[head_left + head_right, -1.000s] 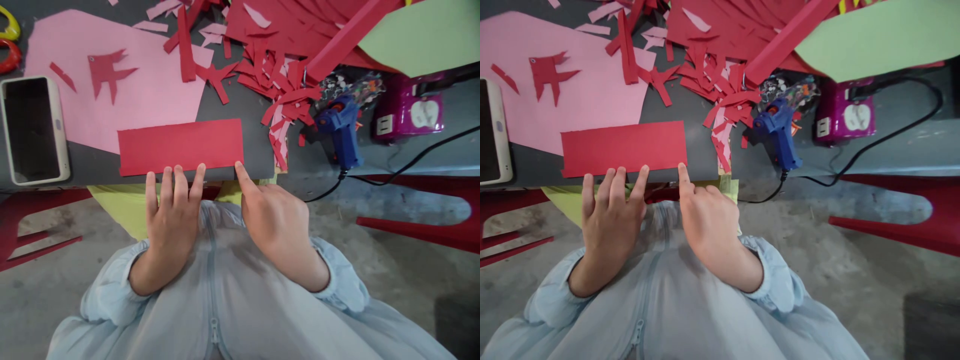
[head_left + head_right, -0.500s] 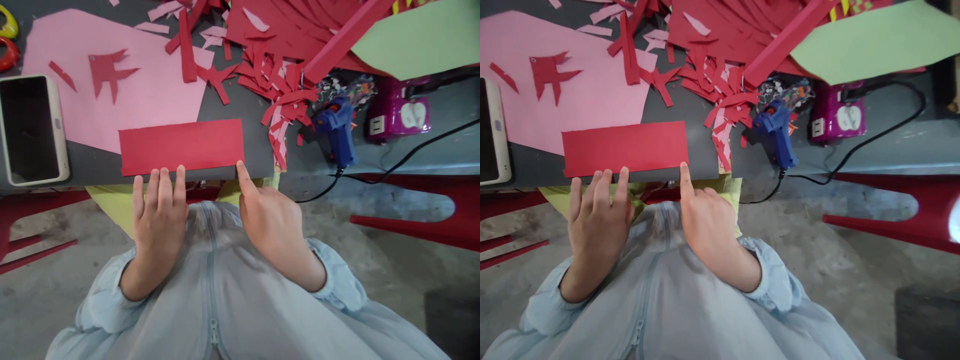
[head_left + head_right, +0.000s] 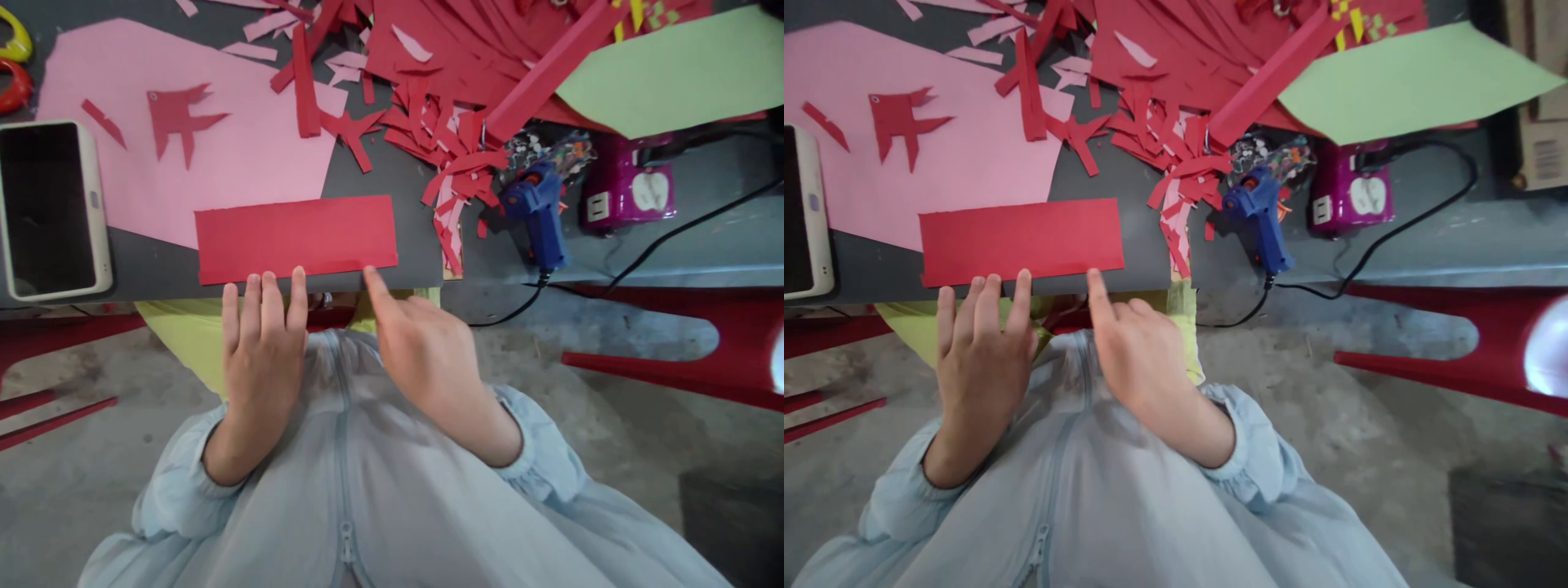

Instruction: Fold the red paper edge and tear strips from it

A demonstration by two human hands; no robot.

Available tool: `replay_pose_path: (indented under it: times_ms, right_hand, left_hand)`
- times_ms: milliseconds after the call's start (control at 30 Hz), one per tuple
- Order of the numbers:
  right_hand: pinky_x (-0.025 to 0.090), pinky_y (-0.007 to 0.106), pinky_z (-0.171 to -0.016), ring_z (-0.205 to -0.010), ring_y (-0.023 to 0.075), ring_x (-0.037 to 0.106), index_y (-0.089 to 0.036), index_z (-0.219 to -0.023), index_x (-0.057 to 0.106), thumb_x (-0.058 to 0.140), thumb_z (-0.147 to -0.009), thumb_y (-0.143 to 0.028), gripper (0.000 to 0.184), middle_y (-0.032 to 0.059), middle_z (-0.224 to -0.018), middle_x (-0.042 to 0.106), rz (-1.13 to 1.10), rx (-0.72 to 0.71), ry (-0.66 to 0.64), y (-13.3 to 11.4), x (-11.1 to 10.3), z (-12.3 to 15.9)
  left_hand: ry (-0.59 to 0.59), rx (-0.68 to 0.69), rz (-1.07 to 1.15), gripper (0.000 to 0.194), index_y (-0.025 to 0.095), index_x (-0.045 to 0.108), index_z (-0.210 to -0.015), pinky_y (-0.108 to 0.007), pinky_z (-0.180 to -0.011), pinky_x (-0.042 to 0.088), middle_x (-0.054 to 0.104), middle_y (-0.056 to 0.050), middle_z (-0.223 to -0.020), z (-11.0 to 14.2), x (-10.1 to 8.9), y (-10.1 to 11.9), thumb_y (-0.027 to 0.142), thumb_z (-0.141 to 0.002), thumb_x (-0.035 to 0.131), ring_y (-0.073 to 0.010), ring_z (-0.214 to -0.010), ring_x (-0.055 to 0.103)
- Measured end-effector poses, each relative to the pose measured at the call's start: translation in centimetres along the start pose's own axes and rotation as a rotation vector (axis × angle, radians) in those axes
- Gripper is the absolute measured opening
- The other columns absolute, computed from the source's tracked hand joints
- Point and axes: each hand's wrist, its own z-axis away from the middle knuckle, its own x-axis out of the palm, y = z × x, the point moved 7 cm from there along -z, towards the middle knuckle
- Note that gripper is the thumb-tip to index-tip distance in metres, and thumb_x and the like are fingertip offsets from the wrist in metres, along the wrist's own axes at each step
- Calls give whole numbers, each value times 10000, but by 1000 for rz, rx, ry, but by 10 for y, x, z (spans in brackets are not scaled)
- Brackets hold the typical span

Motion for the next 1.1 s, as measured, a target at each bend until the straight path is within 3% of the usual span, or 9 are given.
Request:
replay_pose_path:
  times_ms: [100,200,333,467,867,1033,1100]
  right_hand:
    - [289,258,-524,-614,123,559,-252,-1503,502,452,-885,-49,652,-26,-596,629,-37,-119,-40,-24,2,-7]
    - [274,254,-522,-603,108,568,-316,-1531,450,450,-902,-54,681,-35,-602,639,-26,-110,-85,-34,2,-12]
    - [249,254,-499,-631,114,600,-314,-1539,435,465,-882,-44,710,-31,-609,663,-3,-23,-164,-25,1,-12]
    - [245,266,-499,-651,129,620,-297,-1559,396,449,-871,-20,744,-22,-651,700,7,34,-264,-10,4,-6]
    - [177,270,-503,-549,116,514,-272,-1495,512,451,-865,-75,663,-31,-560,579,89,107,-97,28,5,6]
    - [204,252,-507,-546,120,510,-266,-1505,499,451,-871,-80,662,-26,-566,581,86,94,-100,30,5,5]
    - [227,243,-510,-544,122,512,-267,-1510,489,451,-884,-93,651,-20,-577,593,88,93,-107,29,5,5]
  left_hand:
    - [-12,-16,-19,592,211,420,-1528,-606,-1210,328,584,-183,-1436,-3,0,1,201,-948,536,-347,-1392,518]
    - [13,-18,-41,577,197,437,-1514,-597,-1191,360,602,-193,-1412,-3,-1,3,206,-947,546,-347,-1368,543]
    - [65,-25,-1,623,251,398,-1539,-584,-1202,355,599,-160,-1428,-1,-2,3,188,-941,560,-328,-1388,527]
    - [25,-44,50,627,250,391,-1546,-603,-1221,315,571,-170,-1460,0,0,1,200,-945,563,-339,-1418,490]
    - [-32,-22,-30,592,166,459,-1487,-652,-1162,364,581,-240,-1410,-6,-3,5,142,-905,561,-391,-1365,532]
    - [118,-54,-44,572,148,448,-1490,-620,-1187,351,619,-206,-1343,-7,-4,20,193,-930,559,-347,-1345,546]
    - [190,9,-40,573,124,443,-1492,-571,-1226,315,646,-179,-1296,-7,-2,36,197,-936,560,-303,-1326,560]
